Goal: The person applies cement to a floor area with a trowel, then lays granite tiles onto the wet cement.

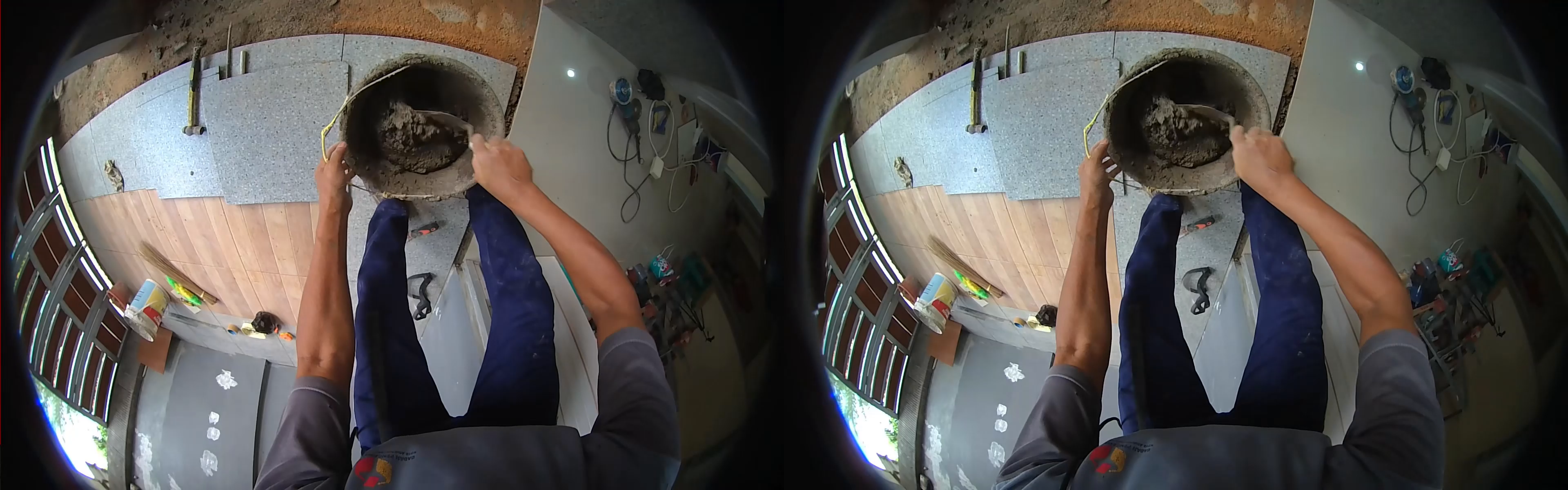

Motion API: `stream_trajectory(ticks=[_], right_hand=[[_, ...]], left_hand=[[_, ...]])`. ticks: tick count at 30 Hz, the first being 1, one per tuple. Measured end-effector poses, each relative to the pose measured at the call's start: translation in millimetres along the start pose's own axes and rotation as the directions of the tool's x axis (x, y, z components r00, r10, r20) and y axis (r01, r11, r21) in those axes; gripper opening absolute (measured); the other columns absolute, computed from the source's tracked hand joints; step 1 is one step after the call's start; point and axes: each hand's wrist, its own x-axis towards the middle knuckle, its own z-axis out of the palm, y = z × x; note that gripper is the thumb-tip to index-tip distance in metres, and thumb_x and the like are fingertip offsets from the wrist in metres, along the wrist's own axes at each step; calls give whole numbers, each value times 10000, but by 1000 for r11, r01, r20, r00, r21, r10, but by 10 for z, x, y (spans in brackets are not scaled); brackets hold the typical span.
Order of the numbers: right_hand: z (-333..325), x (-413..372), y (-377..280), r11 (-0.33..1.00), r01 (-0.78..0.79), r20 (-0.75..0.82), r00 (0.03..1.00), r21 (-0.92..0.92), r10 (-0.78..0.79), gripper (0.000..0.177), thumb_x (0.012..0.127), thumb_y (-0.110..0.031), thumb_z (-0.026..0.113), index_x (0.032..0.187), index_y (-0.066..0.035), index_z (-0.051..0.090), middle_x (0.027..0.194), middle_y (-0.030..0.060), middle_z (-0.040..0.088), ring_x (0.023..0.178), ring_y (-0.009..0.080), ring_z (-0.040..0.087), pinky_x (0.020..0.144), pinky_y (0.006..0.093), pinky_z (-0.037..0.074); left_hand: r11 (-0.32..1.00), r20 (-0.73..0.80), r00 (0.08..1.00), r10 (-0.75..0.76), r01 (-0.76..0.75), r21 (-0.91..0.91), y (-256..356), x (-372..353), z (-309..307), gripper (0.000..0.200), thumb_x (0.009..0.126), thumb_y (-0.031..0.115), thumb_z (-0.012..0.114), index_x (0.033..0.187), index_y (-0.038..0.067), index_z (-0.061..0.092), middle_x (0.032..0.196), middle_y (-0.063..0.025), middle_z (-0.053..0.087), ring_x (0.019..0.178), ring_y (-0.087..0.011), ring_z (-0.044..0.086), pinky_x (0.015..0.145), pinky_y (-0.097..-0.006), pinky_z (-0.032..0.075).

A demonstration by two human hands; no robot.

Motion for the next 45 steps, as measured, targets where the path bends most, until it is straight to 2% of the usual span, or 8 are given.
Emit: stream_trajectory(ticks=[9,12,15,19,23,32,41,45], right_hand=[[388,453,-126,811,-432,135,900,394,414,302,856,-323,603,935,-49,701,956,223,724,884,416,697,808,501,548],[619,599,-257,448,-673,501,739,588,451,334,825,-354,617,924,-49,712,951,224,721,909,445,680,824,505,529],[894,525,-364,627,-474,286,879,618,382,347,814,-361,626,923,-40,701,911,229,709,894,456,669,791,487,528],[937,370,-416,529,-421,283,903,737,325,322,815,-330,652,913,-25,688,850,247,675,852,451,656,780,463,527],[726,209,-410,249,-546,488,834,800,260,287,830,-282,707,907,-6,712,629,88,608,512,177,579,521,332,481],[412,-40,-70,322,-496,502,862,807,69,297,841,-261,723,1003,-12,722,606,29,568,465,96,515,459,277,437],[-150,-487,339,274,-515,503,856,812,119,519,843,-278,738,1217,75,668,619,40,586,494,91,543,465,276,447],[-638,-485,611,208,-507,481,861,837,163,484,863,-268,736,1196,77,670,661,50,609,488,95,549,467,268,460]], left_hand=[[1000,-2,1000,-8,8,3,52,-43,-22,428,943,352,656,1226,31,661,1042,-59,641,918,-180,603,789,-331,497],[1000,-5,1000,-12,12,-14,106,-78,31,407,940,323,689,1202,11,682,931,-14,611,813,-121,553,739,-298,479],[1000,-1,1000,1,-1,22,27,-11,-28,424,943,326,686,1214,0,676,967,-26,626,834,-127,558,750,-308,485],[999,30,999,11,-13,40,10,31,-53,440,948,339,685,1222,-5,671,1003,-38,639,868,-137,569,757,-315,490],[996,80,996,41,-47,74,48,-15,-80,464,955,376,671,1222,-2,661,1055,-62,653,937,-165,601,796,-335,504],[1000,133,991,19,-20,3,24,-12,-126,589,971,462,613,1353,17,555,1285,-134,619,1139,-257,601,963,-412,475],[982,-291,941,173,-144,119,-284,-517,-93,694,981,451,617,1464,5,395,1473,-174,430,1296,-315,488,1099,-499,368],[957,-395,878,270,-200,208,-358,-961,176,598,1001,289,628,1453,-29,398,1381,-167,509,1161,-266,549,983,-386,460]])
